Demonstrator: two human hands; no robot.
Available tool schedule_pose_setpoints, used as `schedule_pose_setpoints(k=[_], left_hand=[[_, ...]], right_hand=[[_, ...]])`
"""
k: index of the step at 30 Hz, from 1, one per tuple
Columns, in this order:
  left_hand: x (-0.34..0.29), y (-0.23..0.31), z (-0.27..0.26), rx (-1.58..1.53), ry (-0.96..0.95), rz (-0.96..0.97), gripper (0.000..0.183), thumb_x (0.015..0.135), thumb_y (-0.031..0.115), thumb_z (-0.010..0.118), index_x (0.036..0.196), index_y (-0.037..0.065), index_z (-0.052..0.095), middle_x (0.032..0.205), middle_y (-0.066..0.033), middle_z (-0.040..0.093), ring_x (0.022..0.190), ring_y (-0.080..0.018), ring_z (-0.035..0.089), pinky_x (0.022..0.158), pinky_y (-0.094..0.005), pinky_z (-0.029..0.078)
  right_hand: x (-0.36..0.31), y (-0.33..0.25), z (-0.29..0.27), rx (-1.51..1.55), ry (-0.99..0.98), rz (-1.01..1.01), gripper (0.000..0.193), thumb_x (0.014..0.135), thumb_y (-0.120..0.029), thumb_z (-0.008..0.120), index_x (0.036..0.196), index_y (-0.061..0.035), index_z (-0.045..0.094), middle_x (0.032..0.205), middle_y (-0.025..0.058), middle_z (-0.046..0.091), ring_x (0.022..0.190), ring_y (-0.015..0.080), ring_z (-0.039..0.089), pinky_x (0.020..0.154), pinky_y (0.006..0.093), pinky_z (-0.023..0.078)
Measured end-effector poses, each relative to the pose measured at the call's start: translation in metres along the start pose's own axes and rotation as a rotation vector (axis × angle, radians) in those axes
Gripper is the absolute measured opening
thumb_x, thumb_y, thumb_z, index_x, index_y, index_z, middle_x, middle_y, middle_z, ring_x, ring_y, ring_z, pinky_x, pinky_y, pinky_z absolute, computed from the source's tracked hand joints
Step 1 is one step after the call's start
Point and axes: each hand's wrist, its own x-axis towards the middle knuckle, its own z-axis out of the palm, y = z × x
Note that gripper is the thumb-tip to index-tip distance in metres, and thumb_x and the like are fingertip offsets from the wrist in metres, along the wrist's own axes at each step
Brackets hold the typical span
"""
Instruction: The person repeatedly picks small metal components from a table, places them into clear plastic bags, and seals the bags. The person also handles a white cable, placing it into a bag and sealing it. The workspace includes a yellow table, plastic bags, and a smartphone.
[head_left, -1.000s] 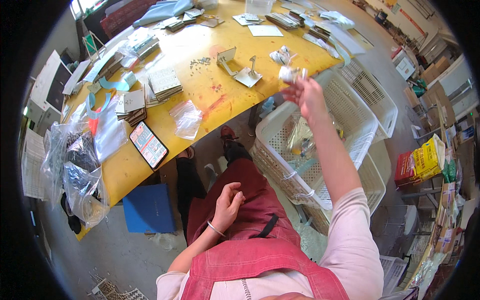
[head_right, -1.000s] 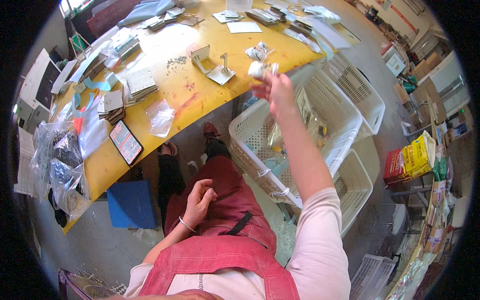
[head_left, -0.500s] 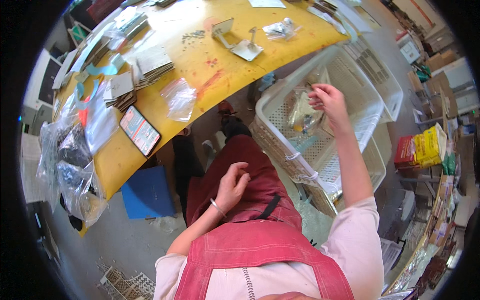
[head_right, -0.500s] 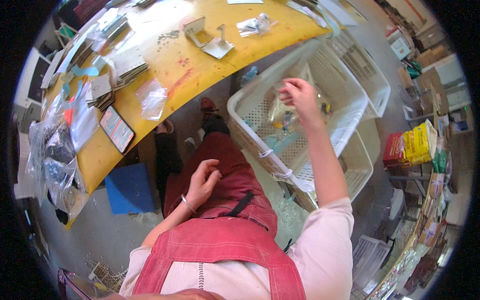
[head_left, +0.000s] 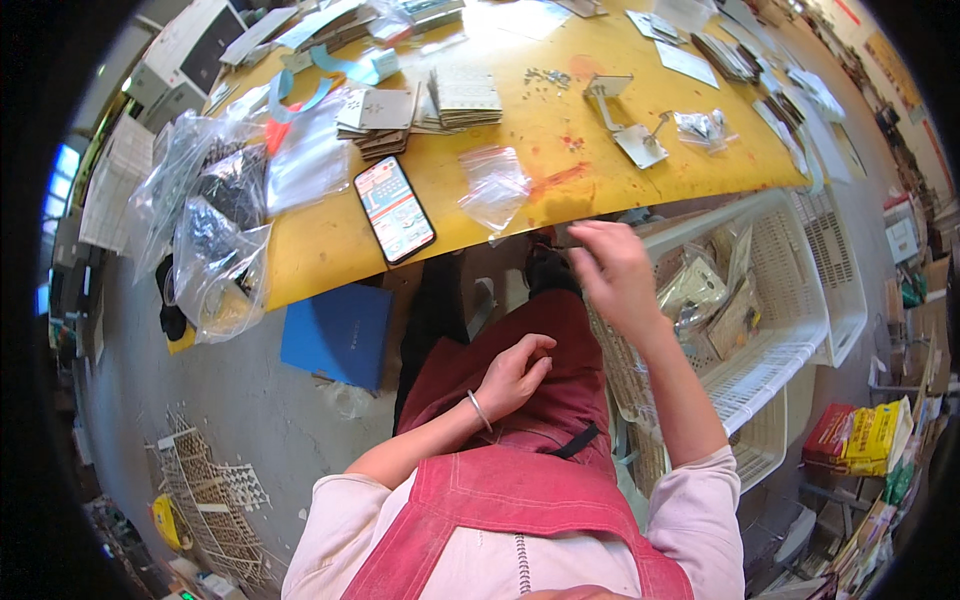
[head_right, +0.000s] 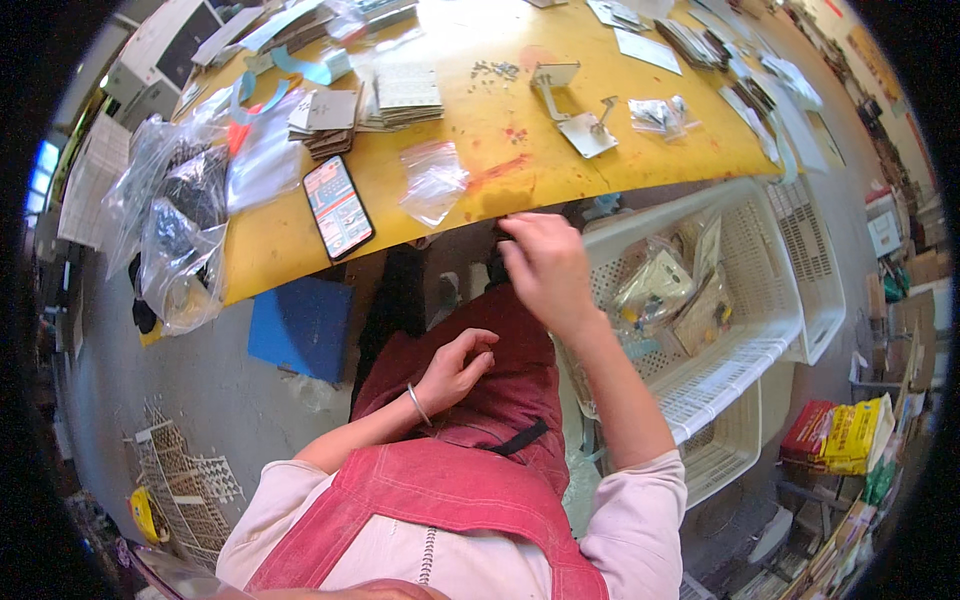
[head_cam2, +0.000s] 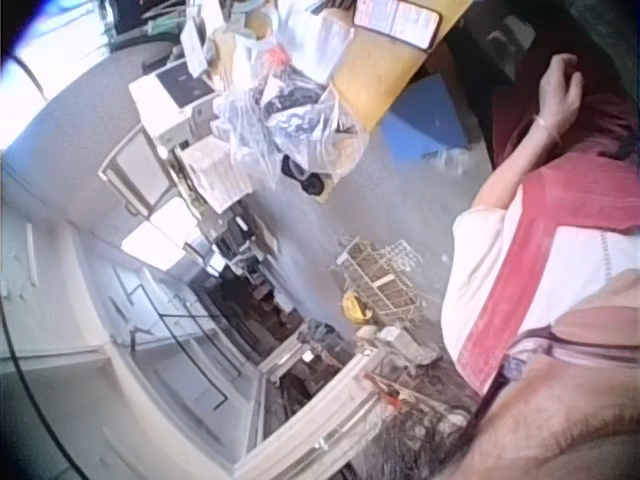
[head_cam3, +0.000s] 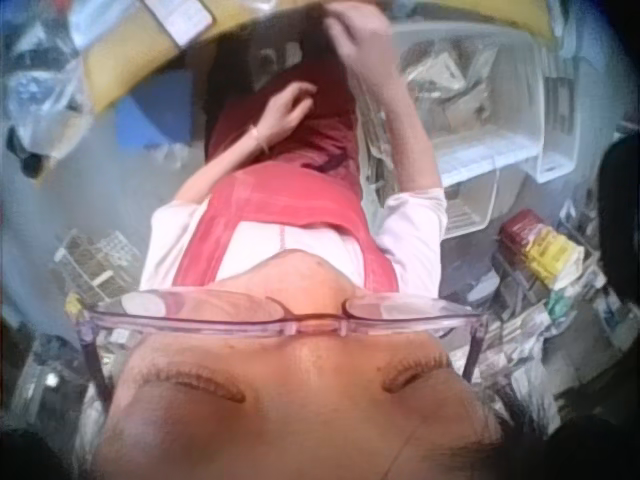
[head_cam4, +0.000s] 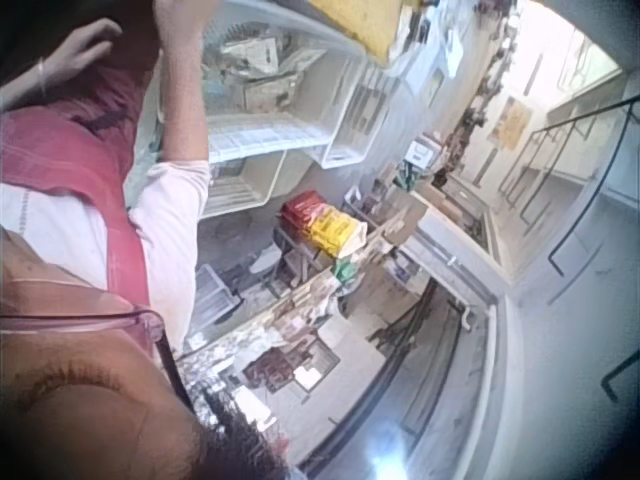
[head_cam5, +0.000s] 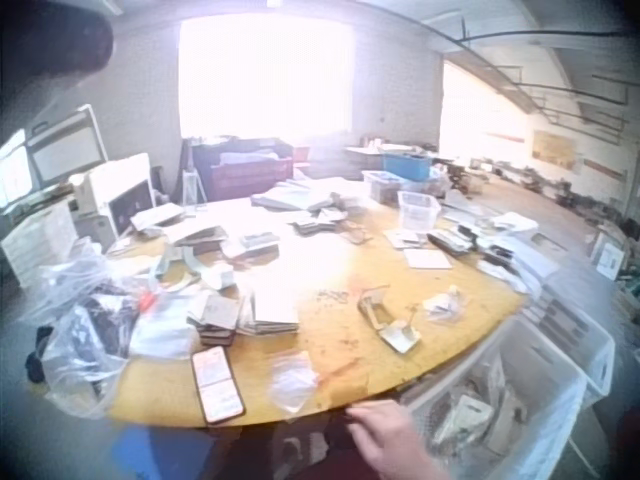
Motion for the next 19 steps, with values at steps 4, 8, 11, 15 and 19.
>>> schedule_pose_setpoints(k=[4, 8, 11, 15, 19], left_hand=[[-0.003, 0.005, -0.005, 0.04, -0.028, -0.056, 0.028, 0.104, 0.006, 0.065, 0.132, 0.001, 0.062, 0.1, -0.0109, 0.072, 0.093, -0.0168, 0.07, 0.085, -0.0324, 0.057], [-0.008, 0.005, -0.011, 0.047, -0.007, -0.063, 0.028, 0.104, 0.007, 0.065, 0.13, 0.001, 0.063, 0.102, -0.0125, 0.072, 0.094, -0.0187, 0.07, 0.086, -0.0332, 0.057], [-0.009, -0.002, -0.008, 0.046, 0.029, -0.031, 0.027, 0.103, 0.008, 0.065, 0.13, 0.001, 0.063, 0.103, -0.0132, 0.072, 0.094, -0.0203, 0.071, 0.086, -0.0346, 0.057], [-0.009, -0.005, -0.004, 0.043, -0.006, -0.009, 0.027, 0.103, 0.009, 0.065, 0.128, 0.001, 0.064, 0.105, -0.0149, 0.073, 0.096, -0.0236, 0.072, 0.088, -0.036, 0.057], [-0.01, -0.009, -0.005, 0.053, -0.038, 0.021, 0.027, 0.103, 0.011, 0.065, 0.128, 0.002, 0.063, 0.108, -0.0175, 0.074, 0.102, -0.0281, 0.074, 0.092, -0.0374, 0.058]], right_hand=[[0.021, -0.027, 0.059, -0.161, -0.105, -0.092, 0.06, 0.09, -0.025, 0.079, 0.143, -0.0048, 0.063, 0.156, 0.0161, 0.055, 0.148, 0.0325, 0.049, 0.123, 0.0513, 0.034], [0.02, -0.026, 0.087, -0.292, -0.098, -0.139, 0.056, 0.09, -0.023, 0.077, 0.142, -0.0051, 0.065, 0.154, 0.014, 0.059, 0.148, 0.0303, 0.05, 0.126, 0.0529, 0.032], [0.017, -0.021, 0.09, -0.365, -0.054, -0.165, 0.049, 0.091, -0.017, 0.074, 0.138, -0.0064, 0.068, 0.148, 0.0116, 0.064, 0.143, 0.0287, 0.055, 0.124, 0.0529, 0.033], [0.027, -0.014, 0.091, -0.397, -0.004, -0.178, 0.04, 0.091, -0.015, 0.073, 0.131, -0.0054, 0.072, 0.139, 0.0119, 0.069, 0.133, 0.0295, 0.061, 0.12, 0.0515, 0.038], [0.03, -0.008, 0.092, -0.407, -0.088, -0.188, 0.042, 0.091, -0.018, 0.073, 0.13, -0.0029, 0.072, 0.137, 0.0143, 0.07, 0.133, 0.0273, 0.061, 0.12, 0.0521, 0.039]])
